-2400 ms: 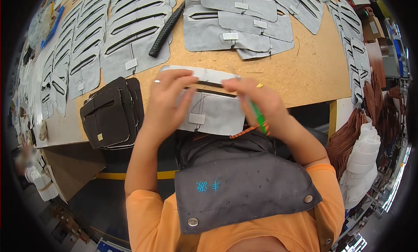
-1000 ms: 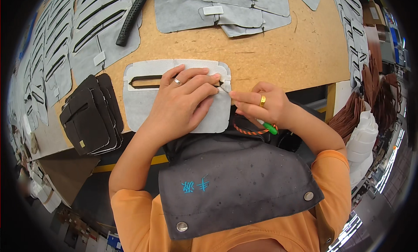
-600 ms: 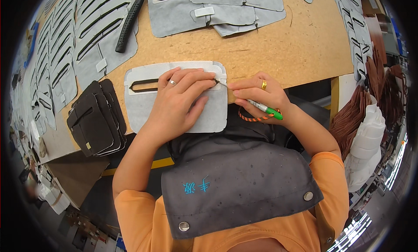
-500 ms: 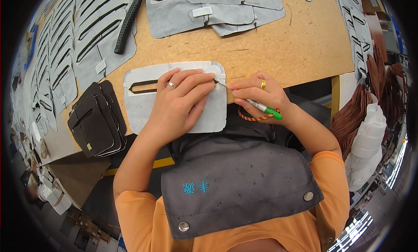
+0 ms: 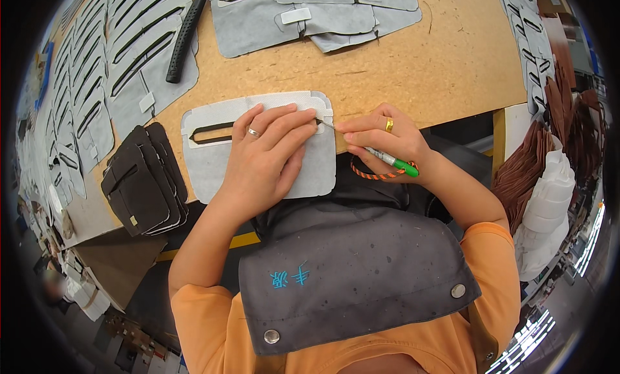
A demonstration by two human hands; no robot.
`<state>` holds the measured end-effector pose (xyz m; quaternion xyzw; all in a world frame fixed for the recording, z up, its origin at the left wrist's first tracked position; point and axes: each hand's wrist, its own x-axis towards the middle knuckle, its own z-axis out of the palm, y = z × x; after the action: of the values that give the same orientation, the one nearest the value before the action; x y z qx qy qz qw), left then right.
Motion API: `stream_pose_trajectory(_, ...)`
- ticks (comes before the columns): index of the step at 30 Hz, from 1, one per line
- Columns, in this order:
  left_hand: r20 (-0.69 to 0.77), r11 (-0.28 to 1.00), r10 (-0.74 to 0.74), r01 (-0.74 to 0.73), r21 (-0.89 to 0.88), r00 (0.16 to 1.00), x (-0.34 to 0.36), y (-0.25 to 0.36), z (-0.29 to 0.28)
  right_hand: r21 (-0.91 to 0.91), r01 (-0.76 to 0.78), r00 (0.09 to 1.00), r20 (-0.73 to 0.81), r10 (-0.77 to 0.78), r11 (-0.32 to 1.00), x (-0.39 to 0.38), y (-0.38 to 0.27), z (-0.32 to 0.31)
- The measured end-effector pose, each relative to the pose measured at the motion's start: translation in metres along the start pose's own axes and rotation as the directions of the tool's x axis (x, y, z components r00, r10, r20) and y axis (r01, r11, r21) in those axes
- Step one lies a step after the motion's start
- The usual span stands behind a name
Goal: Trim excess material from leather bag components using an awl-like tool.
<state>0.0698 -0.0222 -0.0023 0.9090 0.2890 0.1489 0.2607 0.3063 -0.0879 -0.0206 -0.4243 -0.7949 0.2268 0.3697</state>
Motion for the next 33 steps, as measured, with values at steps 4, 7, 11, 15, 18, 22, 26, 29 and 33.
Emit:
stream_pose_trajectory(4, -0.007, 0.978, 0.055, -0.052, 0.204, 0.998, 0.000, 0.007, 0.002, -0.011, -0.006, 1.000, 0.014, 0.006, 1.000, -0.001, 0.002, -0.001)
stream_pose_trajectory(7, -0.003, 0.981, 0.073, -0.071, 0.178, 0.997, -0.002, 0.007, 0.004, -0.016, -0.006, 1.000, 0.011, 0.006, 1.000, -0.001, 0.002, -0.001)
stream_pose_trajectory(11, -0.021, 0.997, 0.048, -0.047, 0.057, 0.999, -0.004, 0.001, 0.006, 0.014, -0.027, 0.999, -0.026, 0.027, 1.000, 0.002, -0.001, -0.003)
stream_pose_trajectory(15, -0.069, 1.000, 0.005, -0.004, 0.028, 0.998, -0.006, 0.001, 0.010, 0.025, -0.073, 0.997, -0.009, 0.073, 0.997, 0.004, -0.004, -0.003)
stream_pose_trajectory(18, -0.038, 0.996, 0.031, -0.028, 0.090, 0.999, -0.005, 0.003, 0.008, 0.039, -0.090, 0.995, -0.037, 0.091, 0.995, 0.006, -0.003, -0.003)
stream_pose_trajectory(22, -0.027, 0.988, 0.054, -0.049, 0.149, 0.998, -0.006, 0.005, 0.010, 0.271, -0.266, 0.953, -0.072, 0.295, 0.925, 0.006, -0.005, -0.001)
stream_pose_trajectory(26, -0.033, 0.991, 0.046, -0.042, 0.129, 0.998, -0.006, 0.006, 0.011, 0.477, -0.499, 0.830, 0.021, 0.558, 0.724, 0.011, -0.012, -0.003)
stream_pose_trajectory(29, -0.068, 0.995, 0.009, -0.002, 0.099, 0.998, -0.005, 0.004, 0.014, 0.320, -0.370, 0.916, -0.028, 0.399, 0.872, 0.012, -0.011, 0.001)
stream_pose_trajectory(33, -0.054, 0.994, 0.014, -0.008, 0.108, 0.998, -0.007, 0.005, 0.012, 0.127, -0.263, 0.963, -0.028, 0.268, 0.956, 0.018, -0.013, 0.000)
